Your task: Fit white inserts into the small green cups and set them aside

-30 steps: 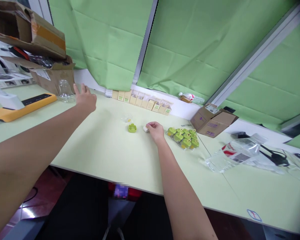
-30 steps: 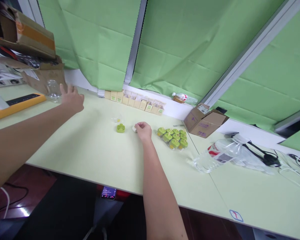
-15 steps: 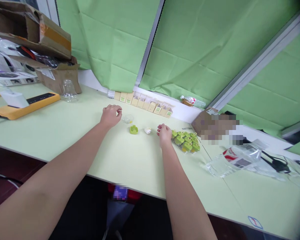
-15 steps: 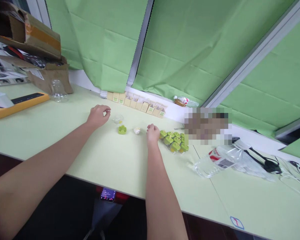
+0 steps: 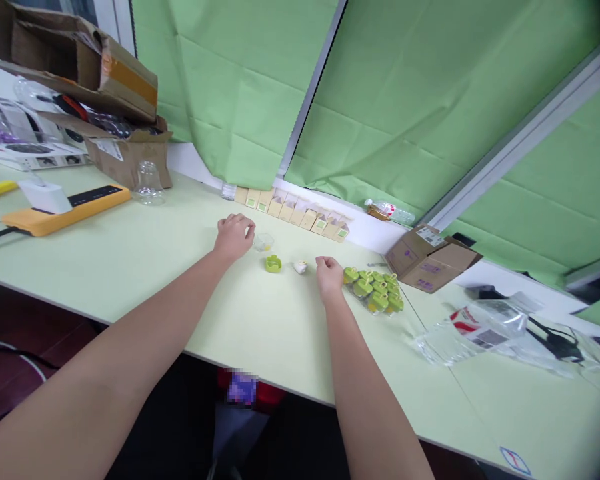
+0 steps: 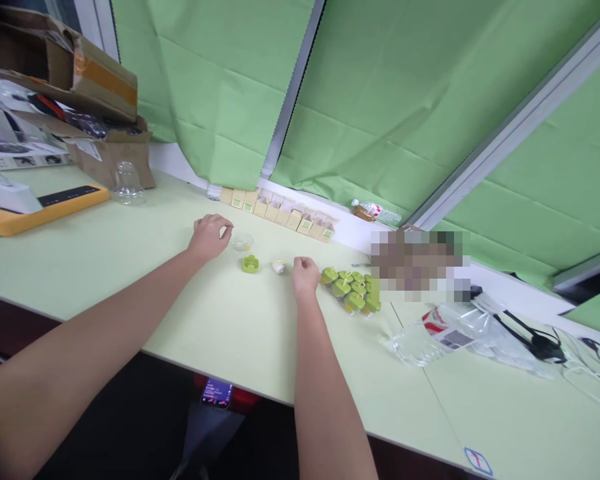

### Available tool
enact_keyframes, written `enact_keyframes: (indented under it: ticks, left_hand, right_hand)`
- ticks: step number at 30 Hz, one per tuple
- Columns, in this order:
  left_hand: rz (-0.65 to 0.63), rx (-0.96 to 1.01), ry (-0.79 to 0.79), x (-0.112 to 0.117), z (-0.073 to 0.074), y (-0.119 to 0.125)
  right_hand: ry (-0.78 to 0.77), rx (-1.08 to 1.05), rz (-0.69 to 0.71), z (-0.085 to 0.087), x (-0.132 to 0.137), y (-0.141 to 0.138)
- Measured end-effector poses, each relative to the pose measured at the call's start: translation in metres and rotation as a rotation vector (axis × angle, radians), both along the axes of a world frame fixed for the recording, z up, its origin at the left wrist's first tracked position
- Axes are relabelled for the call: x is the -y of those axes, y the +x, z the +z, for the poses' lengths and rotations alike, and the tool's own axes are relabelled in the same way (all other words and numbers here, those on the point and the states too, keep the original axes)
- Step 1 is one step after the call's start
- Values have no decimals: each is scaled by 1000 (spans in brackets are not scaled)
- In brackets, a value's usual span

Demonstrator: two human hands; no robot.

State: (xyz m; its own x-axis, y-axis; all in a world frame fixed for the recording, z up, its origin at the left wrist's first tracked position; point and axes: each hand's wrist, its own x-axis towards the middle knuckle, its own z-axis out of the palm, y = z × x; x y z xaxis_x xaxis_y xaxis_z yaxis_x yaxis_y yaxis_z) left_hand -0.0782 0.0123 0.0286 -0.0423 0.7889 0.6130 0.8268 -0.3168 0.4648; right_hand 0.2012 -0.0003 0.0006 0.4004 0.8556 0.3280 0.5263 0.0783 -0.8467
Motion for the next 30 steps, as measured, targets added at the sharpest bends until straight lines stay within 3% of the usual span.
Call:
enact_keyframes:
  ticks: [4, 8, 12, 20, 30]
  left_hand:
    - [-60, 15, -25, -3, -3, -2]
    - [-11, -28, 101, -2, -4, -4]
    - [-17, -21, 83, 1, -1, -3]
    - [-340, -18, -3, 18, 8, 21]
    - [-462, -61, -97, 25, 6, 26]
  right_hand:
    - [-64, 4, -40, 5, 5, -5]
    - [-53, 0, -29, 9, 8, -9]
    - [-49, -14, -13, 12, 11, -12]
    - [-72, 46, 125, 15, 19, -24]
    - [-67, 87, 190, 12, 17, -24]
